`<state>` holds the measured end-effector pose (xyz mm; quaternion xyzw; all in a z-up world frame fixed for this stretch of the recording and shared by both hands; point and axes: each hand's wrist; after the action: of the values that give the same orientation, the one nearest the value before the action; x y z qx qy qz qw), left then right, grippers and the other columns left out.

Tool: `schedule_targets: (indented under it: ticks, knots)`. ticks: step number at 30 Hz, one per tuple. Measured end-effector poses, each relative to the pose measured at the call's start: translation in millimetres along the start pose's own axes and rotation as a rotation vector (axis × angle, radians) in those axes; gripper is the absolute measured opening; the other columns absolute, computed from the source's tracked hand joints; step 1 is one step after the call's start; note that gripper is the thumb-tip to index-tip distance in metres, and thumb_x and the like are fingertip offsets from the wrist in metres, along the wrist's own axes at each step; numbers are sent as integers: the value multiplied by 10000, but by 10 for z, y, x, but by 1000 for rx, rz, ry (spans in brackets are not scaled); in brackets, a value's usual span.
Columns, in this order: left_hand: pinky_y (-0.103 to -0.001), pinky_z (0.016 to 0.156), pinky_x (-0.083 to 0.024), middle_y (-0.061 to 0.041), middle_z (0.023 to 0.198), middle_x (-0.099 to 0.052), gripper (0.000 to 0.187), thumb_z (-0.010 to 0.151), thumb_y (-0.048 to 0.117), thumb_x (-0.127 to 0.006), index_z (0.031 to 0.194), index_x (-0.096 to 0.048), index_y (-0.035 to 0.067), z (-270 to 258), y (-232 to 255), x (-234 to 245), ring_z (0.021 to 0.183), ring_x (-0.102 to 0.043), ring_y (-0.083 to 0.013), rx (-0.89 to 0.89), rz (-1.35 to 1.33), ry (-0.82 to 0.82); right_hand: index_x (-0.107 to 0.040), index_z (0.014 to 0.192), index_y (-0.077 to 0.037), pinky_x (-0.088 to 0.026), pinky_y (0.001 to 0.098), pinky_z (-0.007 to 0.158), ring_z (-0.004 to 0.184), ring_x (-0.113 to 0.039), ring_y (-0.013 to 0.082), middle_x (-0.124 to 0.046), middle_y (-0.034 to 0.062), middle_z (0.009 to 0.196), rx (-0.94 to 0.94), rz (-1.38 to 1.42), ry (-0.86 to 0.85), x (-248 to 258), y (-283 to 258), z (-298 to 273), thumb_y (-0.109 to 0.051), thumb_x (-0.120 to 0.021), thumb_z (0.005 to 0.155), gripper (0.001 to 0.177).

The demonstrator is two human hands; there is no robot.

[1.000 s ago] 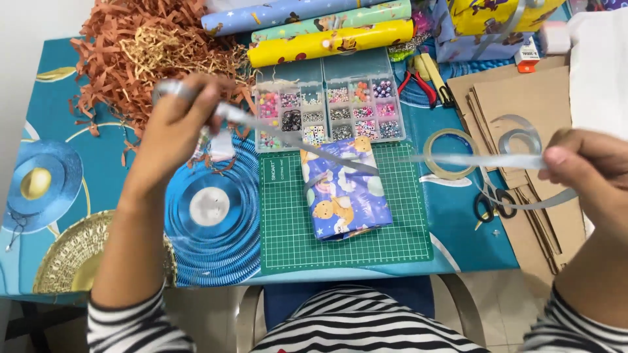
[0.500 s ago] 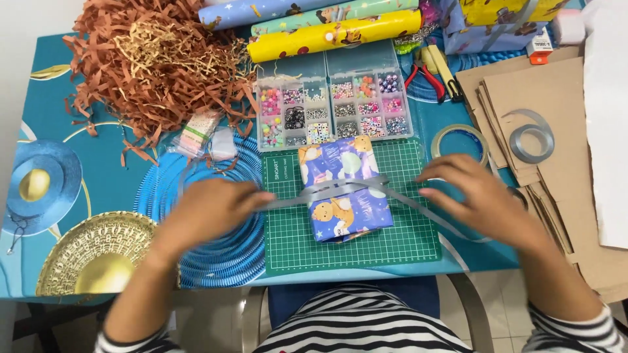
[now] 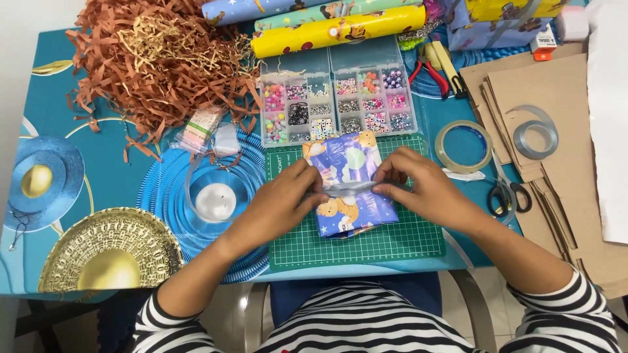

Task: Measuring, cutting, and tying a decorative silver ribbon into a bow around a small gift box.

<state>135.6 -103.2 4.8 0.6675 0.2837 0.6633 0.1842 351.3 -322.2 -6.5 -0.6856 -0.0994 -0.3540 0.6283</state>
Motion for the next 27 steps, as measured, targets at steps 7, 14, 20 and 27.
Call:
schedule_targets:
  ticks: [7, 14, 20, 27]
  knots:
    - [-548, 791, -582, -163, 959, -674, 191, 1089, 225, -617, 1108, -678, 45, 226, 64, 422, 967, -734, -443, -30, -69, -169, -828, 988, -30, -590, 418, 739, 677, -675, 222, -762, 108, 737, -190, 180, -58, 92, -85, -125, -94, -899, 852, 166]
    - [-527, 985, -513, -182, 1223, -618, 157, 1048, 207, -697, 1044, -709, 50, 627, -181, 482, 1219, -600, -428, -231, -52, -68, -865, 895, -25, -504, 309, 516, 449, -594, 147, -802, 125, 563, -263, 389, -57, -59, -173, -430, -123, -758, 979, 168]
    - [-582, 983, -538, -257, 1285, -660, 206, 1048, 199, -702, 1010, -677, -2, 788, -105, 513, 1193, -668, -491, -258, -91, -93, -868, 921, -14, -552, 316, 596, 541, -684, 146, -880, 145, 678, -246, 427, 56, -301, -233, -665, -108, -765, 975, 149]
    - [-427, 778, -508, -70, 1091, -819, 270, 918, 334, -880, 1035, -765, 119, 1054, -337, 339, 997, -751, -265, -97, -51, -95, -739, 915, -97, -555, 321, 863, 953, -736, 192, -767, 41, 922, -22, 208, 255, -684, -152, -961, -191, -693, 1028, 154]
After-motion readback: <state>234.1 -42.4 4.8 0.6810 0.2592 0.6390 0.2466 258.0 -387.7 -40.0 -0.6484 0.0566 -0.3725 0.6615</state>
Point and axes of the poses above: each hand's wrist, its own z-axis towards the middle knuckle, its own x-axis out of the back of the hand, y = z × x
